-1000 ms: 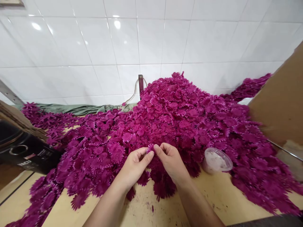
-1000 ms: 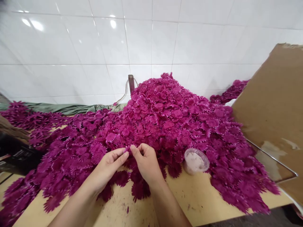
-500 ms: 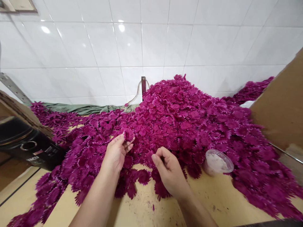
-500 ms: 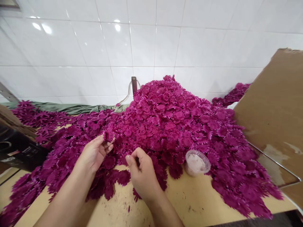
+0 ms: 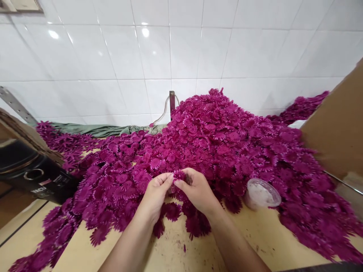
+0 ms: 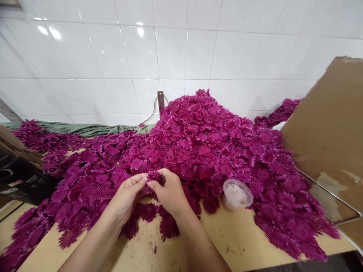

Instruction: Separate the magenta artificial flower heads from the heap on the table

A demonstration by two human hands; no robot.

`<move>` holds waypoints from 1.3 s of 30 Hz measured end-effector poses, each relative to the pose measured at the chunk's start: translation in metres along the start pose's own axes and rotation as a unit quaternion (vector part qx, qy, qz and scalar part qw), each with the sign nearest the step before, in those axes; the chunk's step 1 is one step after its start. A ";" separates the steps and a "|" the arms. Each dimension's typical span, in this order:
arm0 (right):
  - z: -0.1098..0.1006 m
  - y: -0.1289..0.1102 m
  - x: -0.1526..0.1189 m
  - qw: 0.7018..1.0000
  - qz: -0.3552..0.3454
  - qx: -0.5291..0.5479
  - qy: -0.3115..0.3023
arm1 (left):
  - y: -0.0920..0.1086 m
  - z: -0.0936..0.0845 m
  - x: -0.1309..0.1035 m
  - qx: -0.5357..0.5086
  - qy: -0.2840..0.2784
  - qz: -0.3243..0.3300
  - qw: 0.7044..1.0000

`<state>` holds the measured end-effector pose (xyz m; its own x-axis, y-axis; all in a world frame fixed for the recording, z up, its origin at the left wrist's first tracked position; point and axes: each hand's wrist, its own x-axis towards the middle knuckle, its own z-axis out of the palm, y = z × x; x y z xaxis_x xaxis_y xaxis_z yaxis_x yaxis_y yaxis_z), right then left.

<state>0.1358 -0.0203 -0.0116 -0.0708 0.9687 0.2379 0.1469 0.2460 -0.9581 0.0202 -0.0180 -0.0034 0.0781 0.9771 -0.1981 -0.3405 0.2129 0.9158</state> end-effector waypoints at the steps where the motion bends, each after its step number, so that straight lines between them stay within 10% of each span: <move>1: -0.002 0.004 0.001 1.000 0.005 0.015 -0.005 | 0.002 -0.003 0.002 0.004 0.016 0.010 1.000; 5: -0.014 0.017 0.003 0.997 0.047 -0.009 0.056 | 0.016 -0.014 0.010 0.012 0.114 0.101 0.988; 9: -0.017 0.011 0.003 0.979 -0.088 -0.133 0.128 | 0.018 -0.010 0.010 0.057 0.069 0.088 0.992; 17: -0.004 0.006 0.010 1.000 -0.013 0.014 0.020 | 0.002 -0.001 0.004 0.054 0.016 0.044 0.997; 30: -0.004 0.004 0.010 0.998 0.006 0.053 0.019 | 0.003 0.001 0.007 0.040 0.019 0.044 0.998; 39: -0.016 0.003 0.005 0.992 -0.058 -0.116 -0.009 | 0.006 -0.004 0.008 0.024 0.043 0.043 0.998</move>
<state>0.1519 -0.0144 -0.0107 -0.1171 0.9334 0.3391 0.3598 0.3582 -0.8616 0.0149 -0.0088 -0.0007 -0.0308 0.9889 -0.1453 -0.2973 0.1297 0.9459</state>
